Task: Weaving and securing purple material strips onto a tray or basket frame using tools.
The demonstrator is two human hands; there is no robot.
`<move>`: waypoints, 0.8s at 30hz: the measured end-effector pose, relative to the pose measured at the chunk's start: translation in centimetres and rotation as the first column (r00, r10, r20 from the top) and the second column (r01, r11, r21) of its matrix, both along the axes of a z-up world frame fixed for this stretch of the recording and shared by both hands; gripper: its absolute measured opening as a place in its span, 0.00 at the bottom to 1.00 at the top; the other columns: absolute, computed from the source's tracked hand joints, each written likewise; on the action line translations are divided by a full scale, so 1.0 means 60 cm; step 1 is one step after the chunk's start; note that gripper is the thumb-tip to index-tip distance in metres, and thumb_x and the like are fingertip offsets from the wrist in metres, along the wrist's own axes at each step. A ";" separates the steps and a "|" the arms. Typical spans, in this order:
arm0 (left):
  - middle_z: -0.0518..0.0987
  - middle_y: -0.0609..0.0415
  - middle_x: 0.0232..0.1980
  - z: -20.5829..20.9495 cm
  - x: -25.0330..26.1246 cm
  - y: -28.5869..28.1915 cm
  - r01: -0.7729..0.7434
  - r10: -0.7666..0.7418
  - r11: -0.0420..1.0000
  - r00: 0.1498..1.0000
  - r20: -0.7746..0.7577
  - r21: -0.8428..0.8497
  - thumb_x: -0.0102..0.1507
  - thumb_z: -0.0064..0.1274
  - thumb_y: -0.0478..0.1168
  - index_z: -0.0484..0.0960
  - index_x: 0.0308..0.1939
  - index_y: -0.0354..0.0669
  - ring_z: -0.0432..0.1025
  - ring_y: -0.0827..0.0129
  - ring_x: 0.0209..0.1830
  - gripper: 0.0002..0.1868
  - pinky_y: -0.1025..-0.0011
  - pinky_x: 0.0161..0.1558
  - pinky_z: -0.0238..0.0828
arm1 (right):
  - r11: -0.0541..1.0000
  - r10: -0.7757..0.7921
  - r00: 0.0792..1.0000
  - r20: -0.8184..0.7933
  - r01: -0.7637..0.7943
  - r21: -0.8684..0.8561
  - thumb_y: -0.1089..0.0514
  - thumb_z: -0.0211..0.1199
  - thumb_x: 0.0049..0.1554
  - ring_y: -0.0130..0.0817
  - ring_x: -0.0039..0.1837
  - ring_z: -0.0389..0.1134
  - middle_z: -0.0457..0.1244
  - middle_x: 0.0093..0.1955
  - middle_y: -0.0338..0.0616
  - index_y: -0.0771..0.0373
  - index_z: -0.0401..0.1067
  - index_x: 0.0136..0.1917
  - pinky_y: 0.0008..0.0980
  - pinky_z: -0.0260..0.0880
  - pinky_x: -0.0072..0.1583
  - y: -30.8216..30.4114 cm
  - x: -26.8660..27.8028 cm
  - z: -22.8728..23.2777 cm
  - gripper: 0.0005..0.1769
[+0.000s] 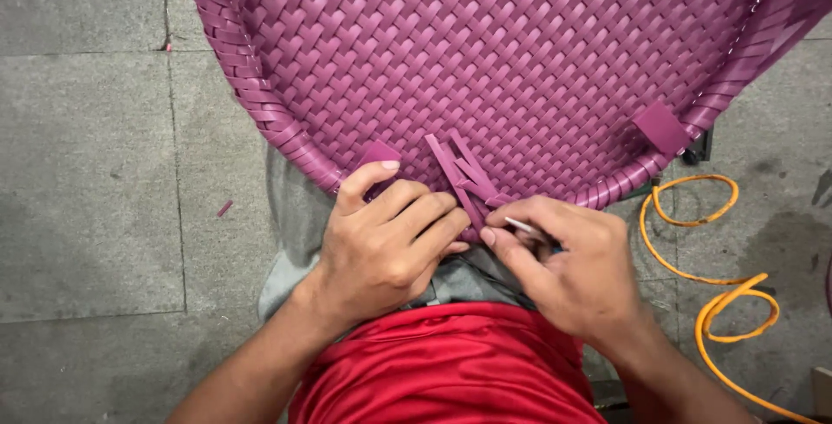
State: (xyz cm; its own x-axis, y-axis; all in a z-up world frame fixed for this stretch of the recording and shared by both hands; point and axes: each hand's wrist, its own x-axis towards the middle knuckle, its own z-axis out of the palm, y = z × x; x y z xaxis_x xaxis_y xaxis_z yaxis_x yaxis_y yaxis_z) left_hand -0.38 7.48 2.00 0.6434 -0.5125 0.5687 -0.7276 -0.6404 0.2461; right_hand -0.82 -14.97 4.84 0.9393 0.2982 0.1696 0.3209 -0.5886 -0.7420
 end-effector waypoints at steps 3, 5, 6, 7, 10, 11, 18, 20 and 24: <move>0.80 0.61 0.49 -0.002 0.001 0.000 -0.003 0.003 1.000 1.000 0.004 0.010 0.65 0.61 0.46 0.84 0.50 0.48 0.73 0.71 0.48 0.12 0.59 0.69 0.53 | 0.994 -0.109 0.983 -0.146 0.103 -0.048 0.60 0.72 0.51 0.21 0.30 0.61 0.66 0.30 0.37 0.62 0.79 0.44 0.28 0.62 0.34 0.005 0.006 0.001 0.07; 0.80 0.61 0.49 -0.004 0.002 0.000 -0.003 0.003 1.000 1.000 0.005 0.015 0.65 0.61 0.46 0.84 0.50 0.48 0.73 0.71 0.49 0.12 0.59 0.69 0.52 | 0.986 -0.159 0.960 -0.230 0.143 -0.083 0.59 0.73 0.50 0.22 0.28 0.58 0.63 0.25 0.38 0.62 0.80 0.42 0.28 0.59 0.32 0.008 0.014 0.005 0.06; 0.80 0.61 0.49 -0.005 0.001 0.000 -0.005 0.005 1.000 1.000 0.005 0.012 0.66 0.61 0.46 0.84 0.50 0.48 0.73 0.71 0.49 0.12 0.59 0.70 0.52 | 0.980 -0.185 0.938 -0.294 0.156 -0.120 0.58 0.74 0.50 0.22 0.28 0.57 0.62 0.24 0.38 0.62 0.79 0.40 0.28 0.59 0.31 0.010 0.018 0.009 0.07; 0.80 0.61 0.49 -0.006 0.001 0.000 -0.006 0.006 1.000 1.000 0.006 0.009 0.66 0.61 0.46 0.84 0.49 0.48 0.73 0.71 0.49 0.11 0.59 0.70 0.52 | 0.973 -0.213 0.910 -0.356 0.166 -0.158 0.57 0.74 0.49 0.22 0.28 0.56 0.61 0.23 0.39 0.62 0.79 0.38 0.28 0.58 0.31 0.012 0.022 0.013 0.08; 0.80 0.61 0.50 -0.017 -0.001 0.001 -0.002 0.002 1.000 1.000 -0.002 -0.011 0.67 0.60 0.45 0.83 0.49 0.47 0.74 0.72 0.49 0.10 0.59 0.70 0.52 | 0.977 -0.196 0.891 -0.411 0.139 -0.163 0.56 0.74 0.48 0.21 0.27 0.58 0.64 0.24 0.36 0.61 0.79 0.38 0.29 0.59 0.30 0.014 0.031 0.020 0.08; 0.80 0.61 0.50 -0.016 0.000 0.000 0.001 -0.001 1.000 1.000 -0.001 -0.011 0.67 0.60 0.45 0.83 0.49 0.47 0.74 0.72 0.49 0.10 0.59 0.70 0.52 | 0.976 -0.199 0.890 -0.410 0.143 -0.163 0.56 0.74 0.48 0.21 0.27 0.58 0.64 0.24 0.36 0.61 0.79 0.38 0.29 0.59 0.30 0.013 0.032 0.020 0.08; 0.79 0.61 0.48 -0.017 -0.001 -0.004 -0.015 0.014 1.000 0.999 0.050 0.023 0.65 0.58 0.43 0.85 0.53 0.52 0.73 0.72 0.49 0.13 0.59 0.69 0.52 | 0.974 -0.183 0.906 -0.381 0.114 -0.197 0.55 0.74 0.48 0.22 0.27 0.60 0.64 0.24 0.37 0.62 0.78 0.38 0.30 0.61 0.31 0.010 0.035 0.014 0.10; 0.79 0.61 0.48 -0.019 -0.001 -0.005 -0.014 0.013 1.000 0.999 0.044 0.024 0.65 0.58 0.43 0.85 0.53 0.51 0.73 0.72 0.49 0.12 0.59 0.68 0.52 | 0.973 -0.193 0.902 -0.386 0.124 -0.197 0.55 0.75 0.48 0.23 0.27 0.59 0.64 0.23 0.38 0.62 0.78 0.38 0.30 0.61 0.31 0.011 0.035 0.014 0.11; 0.79 0.61 0.47 -0.016 -0.007 -0.011 -0.014 0.014 1.000 0.999 0.046 -0.007 0.65 0.60 0.45 0.85 0.51 0.50 0.73 0.70 0.50 0.12 0.58 0.68 0.52 | 0.991 -0.097 0.929 -0.356 0.059 -0.116 0.54 0.75 0.49 0.24 0.31 0.59 0.63 0.26 0.40 0.62 0.79 0.40 0.29 0.62 0.35 -0.025 0.027 0.005 0.11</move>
State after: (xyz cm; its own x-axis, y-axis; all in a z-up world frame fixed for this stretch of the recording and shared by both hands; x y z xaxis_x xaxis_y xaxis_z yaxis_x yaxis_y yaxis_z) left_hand -0.81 6.80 1.02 0.6237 -0.4999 0.6009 -0.7291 -0.6492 0.2167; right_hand 0.79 -16.49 5.13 0.9525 0.2190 -0.2116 -0.0069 -0.6791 -0.7340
